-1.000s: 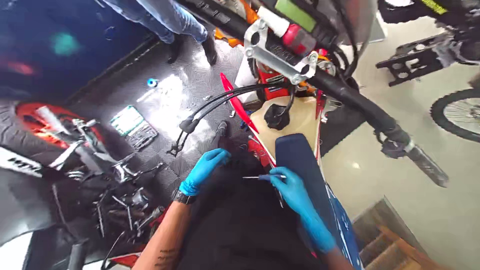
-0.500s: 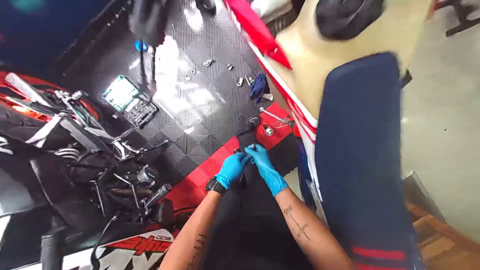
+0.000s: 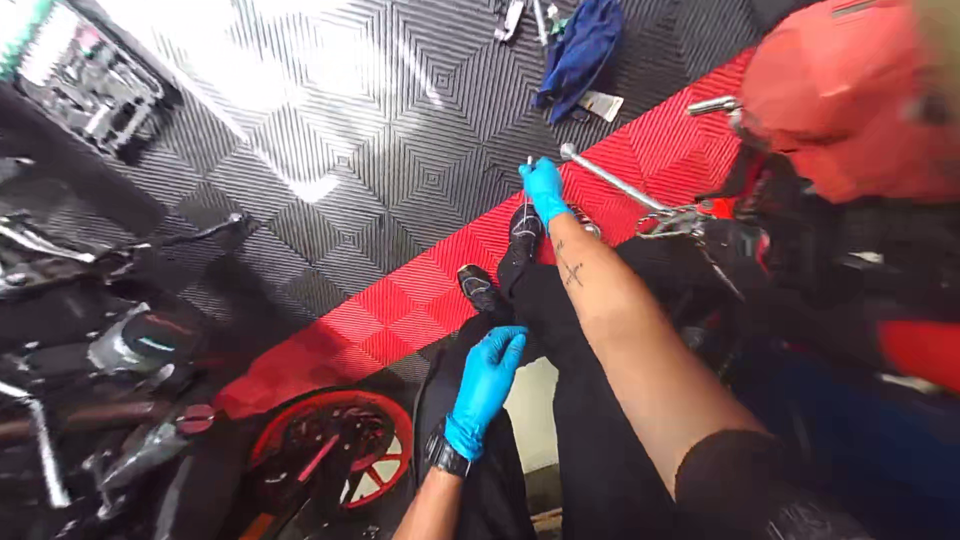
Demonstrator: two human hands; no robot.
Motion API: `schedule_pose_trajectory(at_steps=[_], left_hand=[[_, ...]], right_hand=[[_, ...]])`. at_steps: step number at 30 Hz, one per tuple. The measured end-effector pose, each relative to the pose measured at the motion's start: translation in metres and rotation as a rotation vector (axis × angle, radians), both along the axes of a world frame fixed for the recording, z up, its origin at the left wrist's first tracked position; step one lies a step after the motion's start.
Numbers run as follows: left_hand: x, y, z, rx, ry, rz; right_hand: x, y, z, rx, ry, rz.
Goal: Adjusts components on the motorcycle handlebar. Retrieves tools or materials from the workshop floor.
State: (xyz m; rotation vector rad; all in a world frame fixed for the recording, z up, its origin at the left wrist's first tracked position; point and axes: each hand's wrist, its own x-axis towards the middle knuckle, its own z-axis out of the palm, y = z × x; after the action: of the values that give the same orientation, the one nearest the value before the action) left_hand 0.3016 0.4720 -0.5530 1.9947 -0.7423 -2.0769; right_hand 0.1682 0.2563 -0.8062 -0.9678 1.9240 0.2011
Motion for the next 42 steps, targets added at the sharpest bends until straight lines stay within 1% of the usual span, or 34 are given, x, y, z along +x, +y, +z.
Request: schedule_pose_trajectory(at_steps=[1, 2, 4, 5, 6, 8, 9, 10, 11, 12, 14, 15, 16, 17, 18, 20, 21, 23, 24, 25, 26, 27, 28, 30, 31, 32, 34, 36, 37, 39, 40, 42], left_hand=[[0.0, 0.0, -0.006, -0.007, 0.017, 0.029], [0.001, -0.001, -0.012, -0.023, 0.034, 0.053], [0.007, -0.011, -0.02, -0.067, 0.09, 0.127], [0.013, -0.019, -0.024, -0.082, 0.124, 0.171], [0.02, -0.028, -0.028, -0.096, 0.151, 0.209], [0.037, -0.053, -0.042, -0.115, 0.181, 0.248], [0.046, -0.066, -0.053, -0.121, 0.186, 0.257], [0.054, -0.081, -0.072, -0.117, 0.174, 0.267], [0.063, -0.097, -0.097, -0.091, 0.157, 0.291], [0.072, -0.114, -0.13, -0.042, 0.154, 0.342], [0.076, -0.144, -0.204, 0.12, 0.175, 0.522], [0.069, -0.156, -0.239, 0.174, 0.175, 0.593], [0.059, -0.163, -0.268, 0.194, 0.174, 0.615], [0.047, -0.164, -0.29, 0.185, 0.171, 0.587], [0.035, -0.162, -0.306, 0.167, 0.171, 0.509], [0.021, -0.156, -0.32, 0.137, 0.209, 0.239], [0.019, -0.152, -0.322, 0.13, 0.226, 0.053], [0.024, -0.154, -0.317, 0.106, 0.144, -0.365], [0.03, -0.157, -0.31, 0.088, 0.08, -0.555], [0.038, -0.161, -0.301, 0.069, 0.041, -0.676], [0.048, -0.165, -0.291, 0.052, 0.03, -0.716], [0.059, -0.168, -0.28, 0.047, 0.041, -0.698], [0.071, -0.172, -0.27, 0.04, 0.055, -0.64], [0.092, -0.174, -0.252, 0.029, 0.073, -0.5], [0.097, -0.171, -0.245, 0.025, 0.079, -0.437], [0.099, -0.167, -0.237, 0.021, 0.083, -0.378], [0.099, -0.162, -0.216, 0.013, 0.058, -0.246], [0.091, -0.149, -0.187, 0.036, 0.004, -0.142], [0.086, -0.141, -0.17, 0.056, -0.027, -0.11], [0.077, -0.121, -0.125, 0.112, -0.105, -0.096], [0.074, -0.11, -0.097, 0.148, -0.141, -0.123], [0.071, -0.087, -0.031, 0.198, -0.198, -0.212]], right_hand=[[-0.005, -0.022, -0.017, -0.048, 0.076, -0.028], [-0.014, -0.046, -0.028, -0.142, 0.121, -0.111], [-0.038, -0.1, -0.049, -0.373, 0.14, -0.323], [-0.051, -0.128, -0.057, -0.432, 0.113, -0.376], [-0.061, -0.154, -0.062, -0.448, 0.097, -0.371], [-0.07, -0.19, -0.062, -0.42, 0.086, -0.213], [-0.07, -0.192, -0.056, -0.379, 0.066, -0.089], [-0.065, -0.183, -0.044, -0.334, 0.001, 0.041], [-0.057, -0.165, -0.034, -0.283, -0.082, 0.161], [-0.046, -0.138, -0.027, -0.208, -0.188, 0.26], [-0.027, -0.07, -0.019, -0.063, -0.432, 0.423], [-0.019, -0.054, -0.02, 0.039, -0.55, 0.481], [-0.01, -0.056, -0.014, 0.144, -0.569, 0.497], [-0.006, -0.068, -0.012, 0.139, -0.466, 0.489], [-0.01, -0.088, -0.012, 0.047, -0.292, 0.45], [-0.03, -0.138, -0.024, -0.199, 0.035, 0.352], [-0.042, -0.16, -0.038, -0.281, 0.148, 0.335], [-0.056, -0.191, -0.071, -0.344, 0.279, 0.405], [-0.058, -0.197, -0.086, -0.349, 0.3, 0.464], [-0.056, -0.202, -0.099, -0.352, 0.292, 0.508], [-0.053, -0.204, -0.11, -0.35, 0.282, 0.529], [-0.05, -0.206, -0.118, -0.335, 0.283, 0.533], [-0.046, -0.211, -0.12, -0.322, 0.283, 0.527], [-0.045, -0.218, -0.111, -0.267, 0.238, 0.482], [-0.051, -0.218, -0.1, -0.238, 0.19, 0.424], [-0.057, -0.213, -0.085, -0.214, 0.101, 0.32], [-0.057, -0.19, -0.047, -0.197, -0.218, 0.015], [-0.042, -0.139, 0.007, -0.123, -0.569, -0.253], [-0.03, -0.107, 0.043, -0.093, -0.678, -0.324], [0.0, -0.045, 0.099, -0.113, -0.814, -0.425], [0.015, -0.014, 0.136, -0.106, -0.825, -0.472], [0.039, 0.042, 0.225, -0.066, -0.785, -0.6]])
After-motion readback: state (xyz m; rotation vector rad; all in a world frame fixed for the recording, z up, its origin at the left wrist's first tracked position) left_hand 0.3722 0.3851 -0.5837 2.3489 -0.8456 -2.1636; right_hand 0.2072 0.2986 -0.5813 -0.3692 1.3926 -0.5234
